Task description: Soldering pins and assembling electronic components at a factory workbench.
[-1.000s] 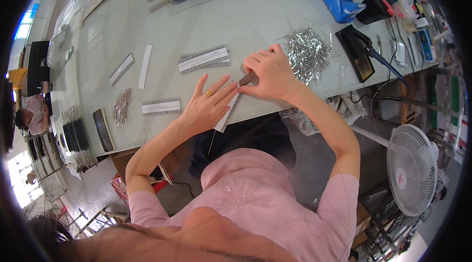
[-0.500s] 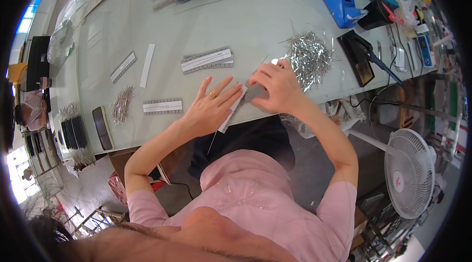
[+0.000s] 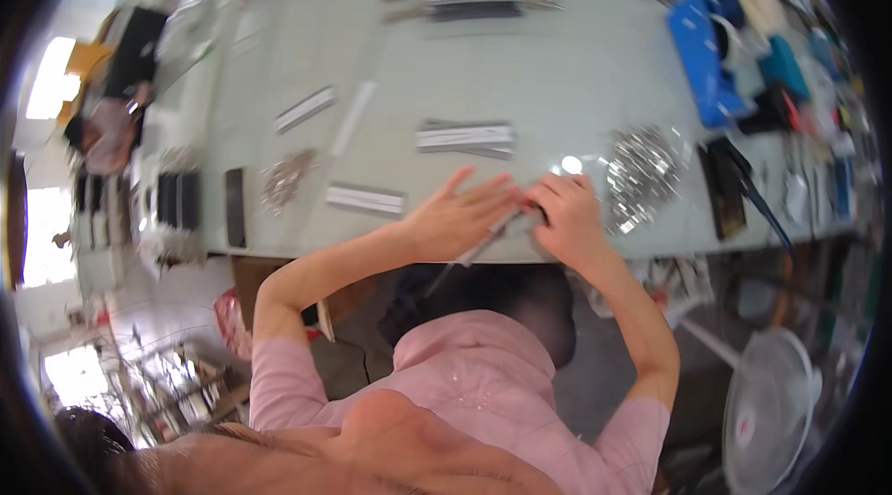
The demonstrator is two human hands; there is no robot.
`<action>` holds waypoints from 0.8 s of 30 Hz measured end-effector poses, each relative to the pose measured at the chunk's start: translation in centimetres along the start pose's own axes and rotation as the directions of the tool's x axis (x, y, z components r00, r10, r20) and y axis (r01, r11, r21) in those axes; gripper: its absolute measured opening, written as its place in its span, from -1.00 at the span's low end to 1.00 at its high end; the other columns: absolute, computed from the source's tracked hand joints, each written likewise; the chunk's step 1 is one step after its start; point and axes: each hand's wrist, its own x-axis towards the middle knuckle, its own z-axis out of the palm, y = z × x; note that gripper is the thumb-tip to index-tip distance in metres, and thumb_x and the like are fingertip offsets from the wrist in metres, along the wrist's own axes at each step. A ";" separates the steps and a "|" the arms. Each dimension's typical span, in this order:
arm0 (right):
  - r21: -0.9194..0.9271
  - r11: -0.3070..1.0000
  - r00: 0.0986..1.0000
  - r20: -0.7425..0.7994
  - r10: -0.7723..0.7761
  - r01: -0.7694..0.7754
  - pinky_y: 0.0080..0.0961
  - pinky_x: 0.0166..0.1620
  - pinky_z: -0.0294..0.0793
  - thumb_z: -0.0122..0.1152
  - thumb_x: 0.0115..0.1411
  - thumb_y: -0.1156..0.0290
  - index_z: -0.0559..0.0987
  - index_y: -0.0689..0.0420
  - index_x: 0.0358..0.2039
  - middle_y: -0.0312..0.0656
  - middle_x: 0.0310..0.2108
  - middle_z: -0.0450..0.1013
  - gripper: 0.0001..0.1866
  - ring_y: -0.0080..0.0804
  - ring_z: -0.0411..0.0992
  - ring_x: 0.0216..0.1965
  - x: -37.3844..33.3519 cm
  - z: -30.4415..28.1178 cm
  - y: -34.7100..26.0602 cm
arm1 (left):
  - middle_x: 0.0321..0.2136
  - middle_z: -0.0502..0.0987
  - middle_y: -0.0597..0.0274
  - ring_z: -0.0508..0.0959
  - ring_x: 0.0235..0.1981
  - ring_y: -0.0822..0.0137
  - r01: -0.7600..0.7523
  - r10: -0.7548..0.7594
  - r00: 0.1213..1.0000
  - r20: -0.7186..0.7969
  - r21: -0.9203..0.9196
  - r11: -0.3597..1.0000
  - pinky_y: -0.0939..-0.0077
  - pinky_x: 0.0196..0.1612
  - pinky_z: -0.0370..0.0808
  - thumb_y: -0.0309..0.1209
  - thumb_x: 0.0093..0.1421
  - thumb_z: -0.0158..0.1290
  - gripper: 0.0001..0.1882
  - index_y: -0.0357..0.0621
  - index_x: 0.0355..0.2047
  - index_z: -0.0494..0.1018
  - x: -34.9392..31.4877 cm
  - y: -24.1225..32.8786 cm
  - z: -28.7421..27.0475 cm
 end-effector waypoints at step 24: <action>-0.075 0.995 0.997 0.040 -0.066 0.069 -0.39 -0.18 0.24 0.22 -0.05 0.57 0.46 0.00 -0.45 -0.35 -0.48 0.31 -0.82 -0.39 0.42 -0.38 -3.1 -0.3 -2.0 | 0.35 0.23 0.21 0.11 0.43 0.27 -0.066 0.068 0.997 -0.030 0.044 0.997 0.03 0.41 -0.04 -0.28 0.28 -0.04 -0.41 -0.21 0.30 0.26 0.6 -0.3 -0.1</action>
